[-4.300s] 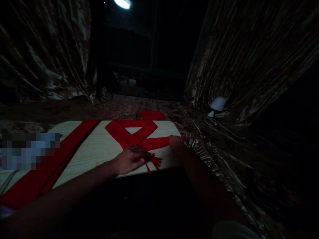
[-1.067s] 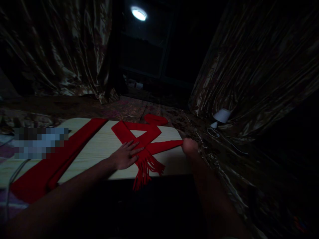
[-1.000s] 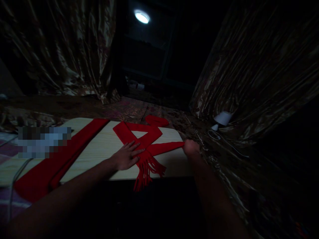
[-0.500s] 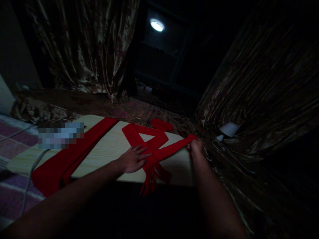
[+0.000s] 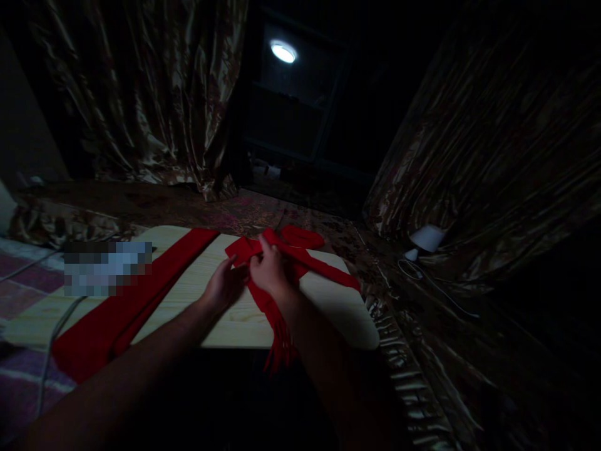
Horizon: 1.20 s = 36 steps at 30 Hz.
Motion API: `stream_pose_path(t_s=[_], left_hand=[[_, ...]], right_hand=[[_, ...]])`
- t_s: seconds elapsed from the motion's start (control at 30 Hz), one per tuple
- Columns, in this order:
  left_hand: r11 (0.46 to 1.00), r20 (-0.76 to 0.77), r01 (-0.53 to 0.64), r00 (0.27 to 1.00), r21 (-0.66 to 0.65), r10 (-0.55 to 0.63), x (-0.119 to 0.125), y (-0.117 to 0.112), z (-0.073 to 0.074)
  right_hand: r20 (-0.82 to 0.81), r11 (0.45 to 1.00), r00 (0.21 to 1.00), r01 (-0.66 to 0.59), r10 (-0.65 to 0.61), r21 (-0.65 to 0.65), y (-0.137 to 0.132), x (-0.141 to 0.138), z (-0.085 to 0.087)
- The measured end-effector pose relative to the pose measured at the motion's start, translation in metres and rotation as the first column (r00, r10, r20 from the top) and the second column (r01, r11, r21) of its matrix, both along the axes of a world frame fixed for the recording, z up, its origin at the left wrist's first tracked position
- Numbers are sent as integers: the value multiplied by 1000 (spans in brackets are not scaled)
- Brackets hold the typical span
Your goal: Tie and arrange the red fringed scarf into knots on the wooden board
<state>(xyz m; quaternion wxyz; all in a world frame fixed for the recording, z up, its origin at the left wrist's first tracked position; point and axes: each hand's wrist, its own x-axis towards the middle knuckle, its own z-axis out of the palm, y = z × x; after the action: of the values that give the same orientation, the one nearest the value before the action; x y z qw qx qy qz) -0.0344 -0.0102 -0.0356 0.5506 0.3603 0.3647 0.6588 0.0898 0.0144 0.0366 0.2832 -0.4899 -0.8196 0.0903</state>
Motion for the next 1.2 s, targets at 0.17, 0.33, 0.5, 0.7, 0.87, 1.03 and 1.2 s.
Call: stream_pose_path(t_s=[0.17, 0.33, 0.5, 0.7, 0.87, 1.03, 1.2], left_hand=[[991, 270, -101, 955, -85, 121, -7, -4, 9], [985, 141, -152, 977, -79, 162, -3, -7, 8], [984, 131, -154, 978, -91, 165, -4, -3, 4], [976, 146, -156, 973, -152, 178, -5, 1, 1], [980, 148, -142, 976, -138, 162, -7, 1, 1], [988, 144, -108, 982, -111, 123, -7, -2, 5], [988, 176, -77, 979, -133, 100, -6, -3, 7]], right_hand=[[230, 960, 933, -260, 278, -107, -34, -21, -51], [5, 931, 937, -348, 350, -111, -32, -5, -53], [-102, 991, 991, -93, 84, -96, -25, 38, -45], [305, 959, 913, 284, -270, 1, -15, 110, -29], [541, 920, 765, 391, -349, 39, 6, 158, -35], [555, 931, 770, 364, -315, 24, 23, 181, -46], [548, 928, 765, 368, -339, 60, 31, 188, -44]])
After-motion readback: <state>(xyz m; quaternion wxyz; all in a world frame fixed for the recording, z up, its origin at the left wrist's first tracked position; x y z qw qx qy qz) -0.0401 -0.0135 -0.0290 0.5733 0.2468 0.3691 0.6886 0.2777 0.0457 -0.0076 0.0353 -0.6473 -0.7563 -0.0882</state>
